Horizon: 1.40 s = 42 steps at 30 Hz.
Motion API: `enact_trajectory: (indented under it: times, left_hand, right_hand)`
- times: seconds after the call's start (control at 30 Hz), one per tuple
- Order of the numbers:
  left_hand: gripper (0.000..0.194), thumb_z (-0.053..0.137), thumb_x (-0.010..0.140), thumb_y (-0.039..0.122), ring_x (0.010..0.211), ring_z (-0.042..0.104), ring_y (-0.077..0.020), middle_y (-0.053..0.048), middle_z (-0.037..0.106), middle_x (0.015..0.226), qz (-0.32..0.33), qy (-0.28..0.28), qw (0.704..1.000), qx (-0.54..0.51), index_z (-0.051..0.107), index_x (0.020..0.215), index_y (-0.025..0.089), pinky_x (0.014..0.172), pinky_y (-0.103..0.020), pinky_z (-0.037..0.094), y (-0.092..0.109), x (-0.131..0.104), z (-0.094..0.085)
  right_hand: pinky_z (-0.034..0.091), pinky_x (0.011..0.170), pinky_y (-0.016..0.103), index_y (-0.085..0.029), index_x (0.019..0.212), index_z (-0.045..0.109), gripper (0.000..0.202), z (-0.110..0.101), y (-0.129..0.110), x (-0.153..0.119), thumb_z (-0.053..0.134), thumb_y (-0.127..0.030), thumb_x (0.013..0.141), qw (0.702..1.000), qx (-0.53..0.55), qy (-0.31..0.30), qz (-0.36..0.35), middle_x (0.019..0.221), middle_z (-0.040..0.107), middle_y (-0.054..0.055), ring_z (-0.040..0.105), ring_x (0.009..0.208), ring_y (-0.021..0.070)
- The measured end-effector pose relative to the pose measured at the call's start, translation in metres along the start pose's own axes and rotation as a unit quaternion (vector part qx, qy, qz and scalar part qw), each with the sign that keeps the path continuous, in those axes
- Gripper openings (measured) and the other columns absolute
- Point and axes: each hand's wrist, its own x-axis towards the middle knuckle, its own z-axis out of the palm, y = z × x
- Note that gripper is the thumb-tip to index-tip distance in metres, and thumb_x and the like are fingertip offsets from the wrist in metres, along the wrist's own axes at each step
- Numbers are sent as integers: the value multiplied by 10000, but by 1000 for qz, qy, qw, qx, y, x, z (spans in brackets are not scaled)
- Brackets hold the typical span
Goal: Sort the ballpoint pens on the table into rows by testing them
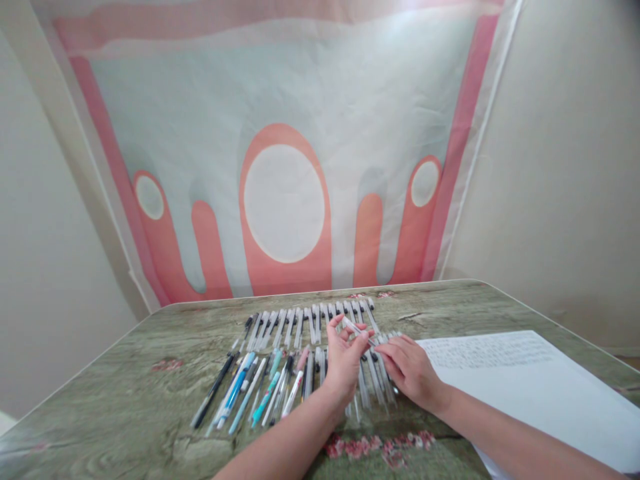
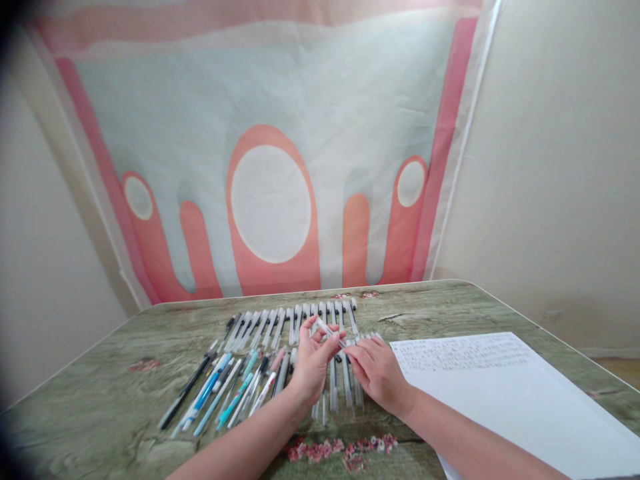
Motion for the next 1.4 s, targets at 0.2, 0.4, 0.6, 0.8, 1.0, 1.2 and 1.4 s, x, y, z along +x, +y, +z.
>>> enact_trajectory:
  times: [0.2, 0.4, 0.6, 0.8, 1.0, 1.2, 1.4]
  left_hand:
    - [614, 683, 628, 244, 805, 612, -173, -46, 560, 918, -11, 11, 1000, -3, 279, 1091, 239, 714, -308, 461, 1, -1, 0]
    - [564, 676, 630, 293, 760, 617, -157, -77, 532, 1032, -1, 28, 1000, 13, 328, 1069, 235, 682, -303, 466, 1, -1, -1]
    - [514, 652, 657, 290, 774, 610, -144, -96, 496, 1119, 14, 20, 999, 24, 346, 1066, 234, 685, -291, 465, 2, 0, -3]
    - [568, 685, 613, 293, 767, 613, -146, -99, 525, 1110, -11, 28, 999, 19, 354, 1072, 242, 663, -268, 464, 6, 0, -1]
    - [590, 679, 625, 279, 807, 604, -154, -124, 524, 1133, -13, 20, 1000, 10, 353, 1115, 235, 687, -277, 462, 3, 1, -2]
    - [553, 665, 645, 274, 793, 609, -159, -103, 563, 1045, -7, 23, 1000, 13, 343, 1091, 221, 686, -289, 463, -1, 2, -4]
    - [516, 660, 650, 274, 758, 613, -159, -90, 577, 991, -10, 11, 1000, 14, 345, 1055, 214, 670, -302, 467, 0, 2, -3]
  right_hand:
    - [376, 639, 297, -171, 927, 545, 166, 0, 0, -1, 410, -169, 829, 1000, -11, 6, -12, 716, 553, 39, 509, 668, 151]
    - [376, 628, 288, -172, 918, 542, 157, -2, -1, 1, 413, -166, 830, 999, -19, 12, -26, 714, 554, 40, 507, 654, 145]
    - [380, 643, 297, -169, 930, 538, 156, 0, 1, 0, 424, -155, 824, 999, -15, 11, -26, 733, 559, 47, 516, 682, 152]
    - [381, 632, 288, -170, 908, 555, 159, 1, -1, 0, 415, -183, 836, 999, -23, 17, -27, 709, 548, 41, 503, 660, 147]
    - [381, 652, 296, -169, 910, 558, 161, -1, -2, 1, 415, -175, 836, 999, -25, 10, -21, 724, 554, 45, 512, 685, 150]
    - [374, 642, 305, -168, 923, 548, 160, 0, 0, -1, 421, -162, 825, 999, -28, -1, -23, 739, 557, 49, 499, 675, 152]
    - [369, 640, 300, -166, 919, 545, 159, -2, -2, -1, 417, -157, 824, 999, -35, 4, -30, 736, 556, 48, 499, 675, 150]
